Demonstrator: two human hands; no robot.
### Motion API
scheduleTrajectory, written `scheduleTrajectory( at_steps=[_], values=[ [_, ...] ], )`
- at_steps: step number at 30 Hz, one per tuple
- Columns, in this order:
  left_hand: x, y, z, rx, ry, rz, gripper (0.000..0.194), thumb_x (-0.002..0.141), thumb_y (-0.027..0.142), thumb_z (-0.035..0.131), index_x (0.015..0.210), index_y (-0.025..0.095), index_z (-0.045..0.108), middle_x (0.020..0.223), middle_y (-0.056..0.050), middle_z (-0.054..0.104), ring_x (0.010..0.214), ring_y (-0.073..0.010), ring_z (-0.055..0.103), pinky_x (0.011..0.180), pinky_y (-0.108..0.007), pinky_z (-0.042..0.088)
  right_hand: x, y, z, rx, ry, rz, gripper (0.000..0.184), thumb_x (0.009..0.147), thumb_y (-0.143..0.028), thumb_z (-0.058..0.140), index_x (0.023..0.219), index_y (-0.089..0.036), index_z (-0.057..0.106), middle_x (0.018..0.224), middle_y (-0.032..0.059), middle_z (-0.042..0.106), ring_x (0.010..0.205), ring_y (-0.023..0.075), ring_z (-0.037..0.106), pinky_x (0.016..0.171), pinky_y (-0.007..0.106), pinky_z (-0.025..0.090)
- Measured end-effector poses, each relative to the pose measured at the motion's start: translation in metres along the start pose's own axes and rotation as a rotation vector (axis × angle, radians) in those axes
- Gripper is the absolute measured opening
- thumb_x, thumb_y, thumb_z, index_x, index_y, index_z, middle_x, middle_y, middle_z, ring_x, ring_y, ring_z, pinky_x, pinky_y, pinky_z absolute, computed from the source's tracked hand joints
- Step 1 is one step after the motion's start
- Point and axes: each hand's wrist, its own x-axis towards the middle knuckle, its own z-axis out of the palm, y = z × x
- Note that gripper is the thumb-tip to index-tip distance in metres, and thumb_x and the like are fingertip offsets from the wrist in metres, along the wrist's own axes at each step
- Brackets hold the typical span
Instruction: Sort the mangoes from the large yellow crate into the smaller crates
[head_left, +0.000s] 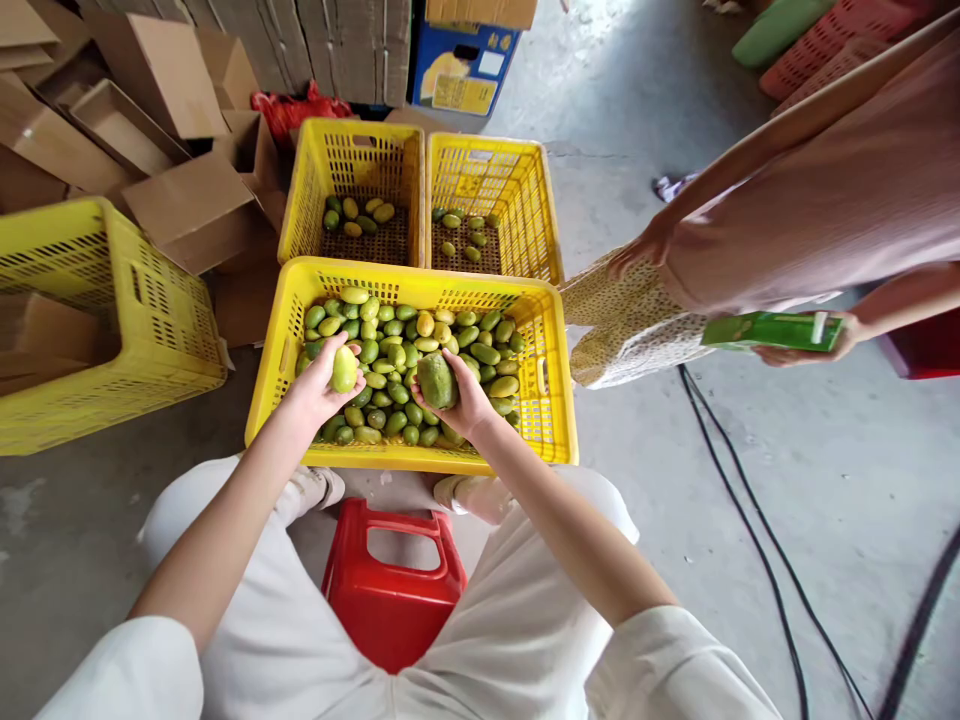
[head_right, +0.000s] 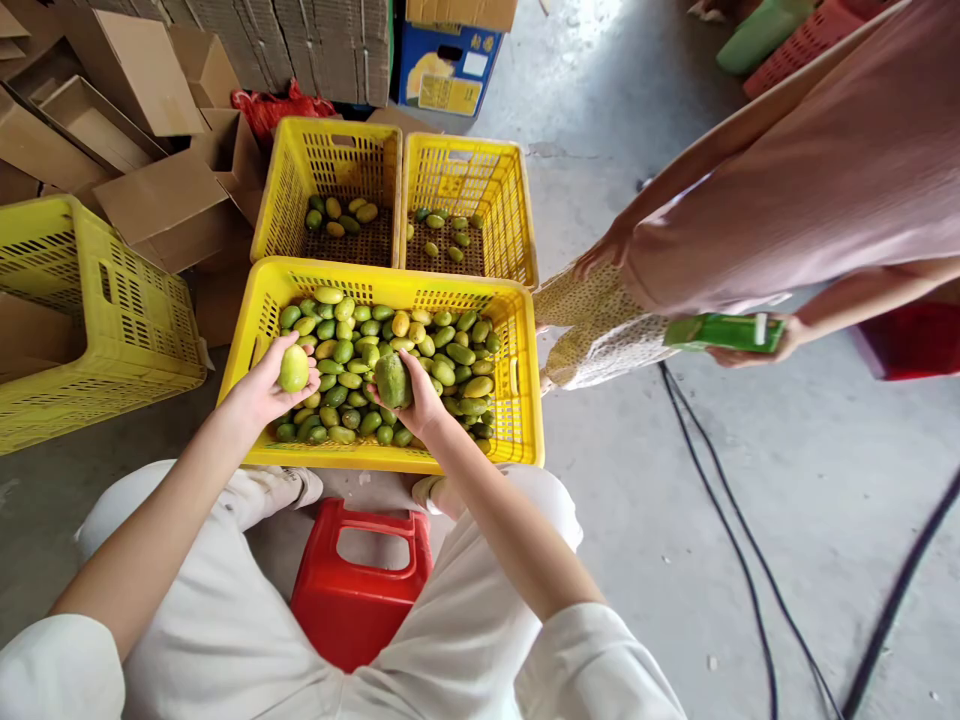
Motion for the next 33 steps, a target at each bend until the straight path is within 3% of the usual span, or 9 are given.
scheduleTrajectory(
  at_steps=[4, 7, 9, 12, 16, 22, 26, 28, 33],
  values=[
    [-0.011, 0.004, 0.011, -0.115, 0.099, -0.017, 0.021, 0.116, 0.028, 0.070, 0.097, 0.019, 0.069, 0.076, -0.001, 0.068, 0.063, -0.0110, 0.069, 0.063, -0.019, 0.062, 0.002, 0.000, -0.002, -0.038, -0.017, -0.014, 0.036, 0.093, -0.054, 0.091, 0.103, -0.027, 0.069, 0.089, 0.0054, 0.079, 0.092, 0.0314, 0.087, 0.072, 0.047, 0.079],
    [-0.018, 0.007, 0.015, -0.128, 0.092, -0.071, 0.036, 0.124, 0.023, 0.047, 0.097, 0.017, 0.070, 0.075, -0.003, 0.070, 0.060, -0.0106, 0.069, 0.058, -0.018, 0.060, 0.000, 0.000, 0.001, -0.041, 0.034, 0.006, 0.030, 0.101, -0.053, 0.082, 0.103, -0.026, 0.069, 0.090, 0.0069, 0.081, 0.093, 0.0304, 0.087, 0.072, 0.043, 0.078],
    [-0.020, 0.009, 0.014, -0.107, 0.072, -0.103, 0.043, 0.125, 0.027, 0.041, 0.093, 0.017, 0.068, 0.071, -0.003, 0.068, 0.053, -0.0099, 0.065, 0.051, -0.016, 0.055, -0.002, -0.001, 0.003, -0.032, 0.050, 0.027, 0.028, 0.104, -0.053, 0.077, 0.102, -0.026, 0.070, 0.089, 0.0074, 0.082, 0.094, 0.0294, 0.087, 0.072, 0.040, 0.077],
    [-0.020, 0.012, 0.011, -0.056, 0.023, -0.118, 0.046, 0.124, 0.036, 0.050, 0.083, 0.018, 0.062, 0.062, 0.001, 0.059, 0.042, -0.0074, 0.053, 0.039, -0.014, 0.041, -0.004, -0.002, 0.006, -0.027, 0.043, 0.034, 0.029, 0.102, -0.054, 0.079, 0.098, -0.026, 0.071, 0.088, 0.0077, 0.083, 0.094, 0.0298, 0.088, 0.072, 0.039, 0.077],
    [-0.020, 0.010, 0.009, 0.003, -0.063, -0.042, 0.036, 0.113, 0.020, 0.071, 0.080, 0.018, 0.059, 0.058, 0.007, 0.053, 0.036, -0.0033, 0.044, 0.036, -0.011, 0.027, -0.005, -0.002, 0.008, -0.027, 0.078, 0.036, 0.027, 0.105, -0.051, 0.072, 0.096, -0.026, 0.072, 0.084, 0.0085, 0.083, 0.094, 0.0322, 0.088, 0.074, 0.043, 0.077],
    [-0.023, 0.007, 0.011, 0.055, -0.079, -0.032, 0.032, 0.116, 0.011, 0.054, 0.087, 0.014, 0.066, 0.055, 0.006, 0.052, 0.034, -0.0027, 0.041, 0.034, -0.011, 0.023, -0.006, 0.000, 0.010, -0.076, 0.052, -0.020, 0.027, 0.104, -0.049, 0.081, 0.093, -0.025, 0.074, 0.086, 0.0055, 0.084, 0.095, 0.0269, 0.088, 0.078, 0.034, 0.074],
    [-0.026, 0.010, 0.013, 0.024, -0.096, -0.062, 0.032, 0.115, 0.011, 0.048, 0.090, 0.012, 0.068, 0.055, 0.006, 0.050, 0.034, -0.0030, 0.037, 0.034, -0.012, 0.021, -0.006, 0.002, 0.012, -0.121, 0.017, -0.121, 0.020, 0.099, -0.042, 0.087, 0.093, -0.027, 0.076, 0.089, 0.0019, 0.087, 0.106, 0.0258, 0.089, 0.088, 0.032, 0.073],
    [-0.026, 0.011, 0.014, -0.014, -0.075, -0.083, 0.035, 0.115, 0.014, 0.048, 0.084, 0.015, 0.064, 0.056, 0.004, 0.051, 0.036, -0.0036, 0.040, 0.035, -0.011, 0.026, -0.006, 0.003, 0.013, -0.110, 0.015, -0.137, 0.018, 0.100, -0.041, 0.086, 0.093, -0.027, 0.077, 0.089, 0.0014, 0.088, 0.112, 0.0267, 0.089, 0.092, 0.033, 0.073],
    [-0.024, 0.008, 0.014, -0.077, 0.018, -0.074, 0.027, 0.111, 0.019, 0.057, 0.083, 0.019, 0.059, 0.068, -0.005, 0.065, 0.055, -0.0114, 0.064, 0.052, -0.016, 0.054, -0.005, 0.003, 0.014, -0.073, 0.065, -0.101, 0.021, 0.107, -0.042, 0.076, 0.093, -0.027, 0.076, 0.089, 0.0021, 0.088, 0.115, 0.0272, 0.090, 0.093, 0.034, 0.073]
  ],
)
